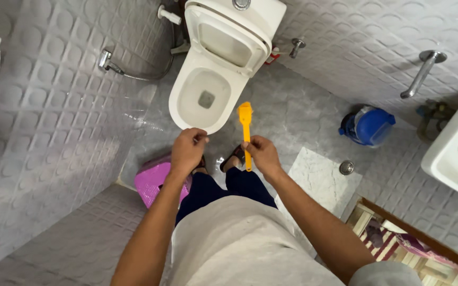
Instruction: The person scrubs the toilet bowl and surrounding fixtures with a yellow brush, then applies liquid soap to the sink and scrubs the basin and faucet. The person rinses the brush and washes their hands under running water.
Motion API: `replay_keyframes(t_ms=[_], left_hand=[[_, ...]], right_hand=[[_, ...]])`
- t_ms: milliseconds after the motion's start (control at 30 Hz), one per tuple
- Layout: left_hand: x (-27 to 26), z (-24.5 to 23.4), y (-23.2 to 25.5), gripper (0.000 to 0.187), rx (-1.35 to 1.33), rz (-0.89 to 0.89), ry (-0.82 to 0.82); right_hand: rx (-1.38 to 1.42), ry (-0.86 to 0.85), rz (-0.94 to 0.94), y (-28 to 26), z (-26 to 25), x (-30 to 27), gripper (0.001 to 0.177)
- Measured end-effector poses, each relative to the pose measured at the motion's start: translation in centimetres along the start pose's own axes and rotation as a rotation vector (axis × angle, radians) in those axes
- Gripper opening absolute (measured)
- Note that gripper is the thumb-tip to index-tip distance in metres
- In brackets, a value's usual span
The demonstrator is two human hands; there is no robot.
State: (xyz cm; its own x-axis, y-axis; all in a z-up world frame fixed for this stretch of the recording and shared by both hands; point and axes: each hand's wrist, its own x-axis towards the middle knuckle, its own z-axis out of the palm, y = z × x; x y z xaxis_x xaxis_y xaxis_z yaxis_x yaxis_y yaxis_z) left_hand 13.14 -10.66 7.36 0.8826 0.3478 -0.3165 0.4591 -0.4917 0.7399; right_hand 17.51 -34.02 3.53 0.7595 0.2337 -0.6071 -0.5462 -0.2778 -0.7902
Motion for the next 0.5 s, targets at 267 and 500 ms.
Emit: replay_keyframes(t_ms=[267, 500], left_hand=[[0.5, -0.5, -1.2, 0.019, 0.030, -0.088, 0.040], [2.1, -0.4, -1.1, 0.020, 0.067, -0.034, -0.086]], right_hand=[[0.009, 0.021, -0.006, -1.5, -2.0, 1.4, 0.020], [0.128, 0.089, 0.024, -2.1, -1.6, 0.8, 0.021]])
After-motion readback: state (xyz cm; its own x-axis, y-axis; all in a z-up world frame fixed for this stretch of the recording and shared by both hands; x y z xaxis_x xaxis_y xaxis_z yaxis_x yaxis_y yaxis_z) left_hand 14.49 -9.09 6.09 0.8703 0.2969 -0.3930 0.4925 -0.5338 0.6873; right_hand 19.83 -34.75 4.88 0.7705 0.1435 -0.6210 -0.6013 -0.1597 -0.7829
